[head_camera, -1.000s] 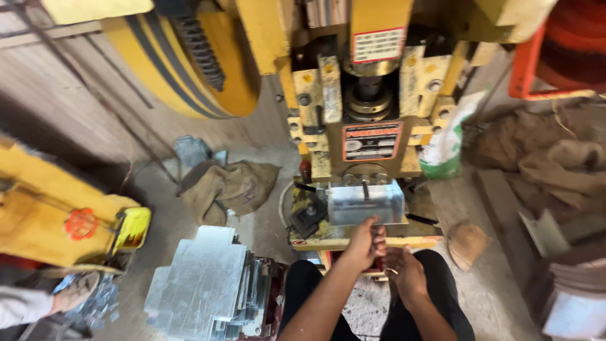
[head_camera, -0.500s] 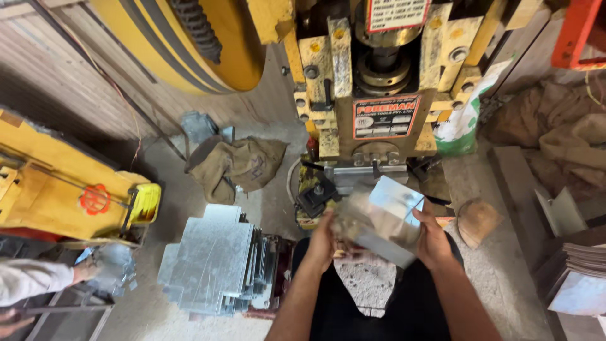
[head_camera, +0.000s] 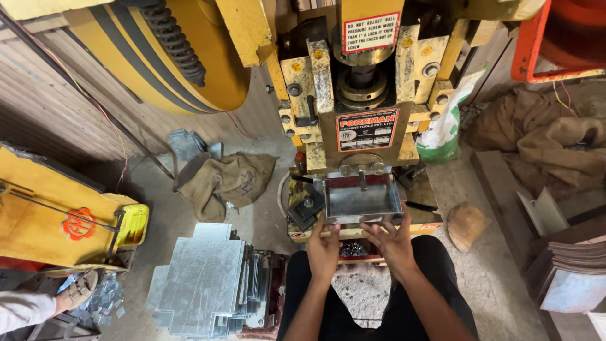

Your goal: The person sits on the floor in front of a yellow Foreman press machine and repeatedly processes rectangular metal sheets. They pick up a sheet from a stack, place it into the machine's die, operate the press, and then remove the processed sheet to place it on a separate pile. This cycle is repeated continuously.

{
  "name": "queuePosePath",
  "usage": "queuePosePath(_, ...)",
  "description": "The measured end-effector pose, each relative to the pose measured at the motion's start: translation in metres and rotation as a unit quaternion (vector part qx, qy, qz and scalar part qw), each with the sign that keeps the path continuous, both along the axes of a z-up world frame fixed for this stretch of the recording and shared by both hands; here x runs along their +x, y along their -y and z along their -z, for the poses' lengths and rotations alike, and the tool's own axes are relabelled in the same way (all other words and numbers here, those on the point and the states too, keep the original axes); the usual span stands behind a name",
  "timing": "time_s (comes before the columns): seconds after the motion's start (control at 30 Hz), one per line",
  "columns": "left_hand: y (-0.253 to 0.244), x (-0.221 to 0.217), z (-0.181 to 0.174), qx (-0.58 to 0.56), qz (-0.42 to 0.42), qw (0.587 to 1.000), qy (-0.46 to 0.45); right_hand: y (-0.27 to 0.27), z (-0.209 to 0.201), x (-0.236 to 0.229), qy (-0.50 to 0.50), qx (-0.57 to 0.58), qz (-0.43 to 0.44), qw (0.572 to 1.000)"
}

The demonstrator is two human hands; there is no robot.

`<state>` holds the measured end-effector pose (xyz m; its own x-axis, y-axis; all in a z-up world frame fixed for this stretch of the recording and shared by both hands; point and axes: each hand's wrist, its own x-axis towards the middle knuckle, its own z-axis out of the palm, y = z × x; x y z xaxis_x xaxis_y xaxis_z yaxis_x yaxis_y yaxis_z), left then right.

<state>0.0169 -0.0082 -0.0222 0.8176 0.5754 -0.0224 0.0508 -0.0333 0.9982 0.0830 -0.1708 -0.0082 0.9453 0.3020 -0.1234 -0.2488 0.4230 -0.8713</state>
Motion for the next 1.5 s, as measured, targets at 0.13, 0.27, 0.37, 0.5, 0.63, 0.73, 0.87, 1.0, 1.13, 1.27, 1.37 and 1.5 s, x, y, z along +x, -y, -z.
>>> queuePosePath(0.13, -0.011, 0.012, -0.002, 0.123, -0.03, 0.992, 0.022, 0.001, 0.021, 0.023, -0.002, -0.039, -0.004, 0.999)
queuePosePath(0.27, -0.015, 0.021, -0.002, 0.067, -0.025, 0.997, 0.043, 0.002, 0.04, 0.039, 0.045, -0.027, 0.012, 0.999)
queuePosePath(0.37, -0.013, 0.022, 0.002, 0.003, -0.025, 1.0, 0.006, 0.005, 0.043, 0.046, 0.006, -0.087, 0.021, 0.996)
queuePosePath(0.5, -0.021, 0.023, 0.016, 0.026, -0.028, 0.999, 0.021, 0.009, 0.048, 0.048, 0.018, -0.161, 0.065, 0.985)
queuePosePath(0.63, -0.023, 0.025, 0.03, 0.03, -0.04, 0.999, 0.009, 0.011, 0.051, 0.047, 0.012, -0.168, 0.096, 0.981)
queuePosePath(0.73, -0.025, 0.029, 0.039, 0.062, -0.044, 0.997, 0.019, 0.011, 0.043, 0.044, 0.021, -0.173, 0.103, 0.979)
queuePosePath(0.87, -0.024, 0.033, 0.018, 0.068, -0.002, 0.997, -0.019, 0.005, 0.03, 0.05, 0.053, -0.141, 0.109, 0.983)
queuePosePath(1.0, -0.027, 0.034, -0.03, 0.006, 0.097, 0.995, 0.011, 0.008, 0.02, 0.061, 0.105, -0.142, 0.061, 0.982)
queuePosePath(1.13, -0.028, 0.013, -0.033, -0.024, 0.134, 0.989, 0.054, 0.03, 0.003, 0.046, 0.043, -0.104, 0.028, 0.993)
queuePosePath(1.27, -0.015, -0.025, 0.009, -0.161, 0.167, 0.973, -0.018, 0.032, 0.02, 0.023, -0.189, -0.155, 0.088, 0.966)
queuePosePath(1.37, -0.014, -0.049, 0.032, -0.205, 0.138, 0.963, -0.112, 0.037, 0.053, 0.01, -0.111, -0.182, 0.144, 0.967)
queuePosePath(1.5, -0.043, -0.076, 0.036, -0.142, 0.14, 0.967, -0.159, 0.033, 0.072, -0.012, 0.204, -0.176, 0.126, 0.955)
